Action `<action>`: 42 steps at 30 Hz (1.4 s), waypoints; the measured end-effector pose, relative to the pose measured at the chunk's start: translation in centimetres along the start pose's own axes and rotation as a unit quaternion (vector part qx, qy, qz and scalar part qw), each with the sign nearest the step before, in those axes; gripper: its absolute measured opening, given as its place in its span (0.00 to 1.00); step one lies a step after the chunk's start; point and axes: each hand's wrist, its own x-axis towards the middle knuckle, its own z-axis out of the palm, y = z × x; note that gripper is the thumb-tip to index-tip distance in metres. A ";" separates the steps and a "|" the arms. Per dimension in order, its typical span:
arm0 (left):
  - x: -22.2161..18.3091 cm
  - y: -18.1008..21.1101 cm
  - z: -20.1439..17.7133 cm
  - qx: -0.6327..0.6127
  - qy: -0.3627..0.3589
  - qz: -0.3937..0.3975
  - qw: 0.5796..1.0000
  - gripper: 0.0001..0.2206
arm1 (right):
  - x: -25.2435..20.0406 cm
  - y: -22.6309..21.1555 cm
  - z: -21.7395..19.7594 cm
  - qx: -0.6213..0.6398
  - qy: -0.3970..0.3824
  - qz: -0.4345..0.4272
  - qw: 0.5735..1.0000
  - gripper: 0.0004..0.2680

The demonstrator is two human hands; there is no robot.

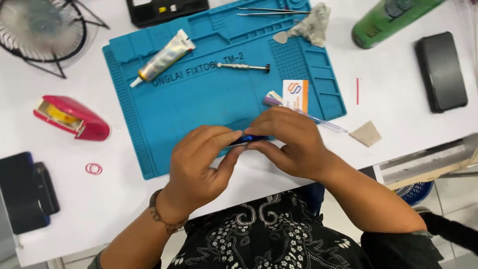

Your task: The person holds a smartphone, wipes its edges and back with a cloth, and applies adhesive from a tube to the phone's frame. The person then presses the phone's components together and turns the device over to show the screen and back.

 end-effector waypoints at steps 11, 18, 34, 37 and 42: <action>-0.7 -0.6 0.3 -0.042 0.052 0.001 0.998 0.04 | 0.1 0.1 0.8 -0.024 -0.006 -0.032 0.999 0.05; -1.5 -1.0 -1.0 -0.106 0.093 -0.032 0.990 0.06 | 0.9 -1.0 1.6 0.021 0.010 -0.013 1.000 0.08; -1.2 -0.3 -3.1 -0.057 0.051 0.031 0.997 0.05 | 1.3 -1.5 2.6 0.012 -0.022 -0.061 0.998 0.05; -1.5 -0.3 -3.5 -0.018 0.001 0.035 0.999 0.04 | 1.3 -1.8 2.5 -0.031 -0.045 -0.086 0.995 0.04; -2.0 -0.7 -3.4 -0.001 0.011 0.033 0.999 0.05 | 0.4 -1.3 2.1 -0.020 -0.045 0.002 0.999 0.14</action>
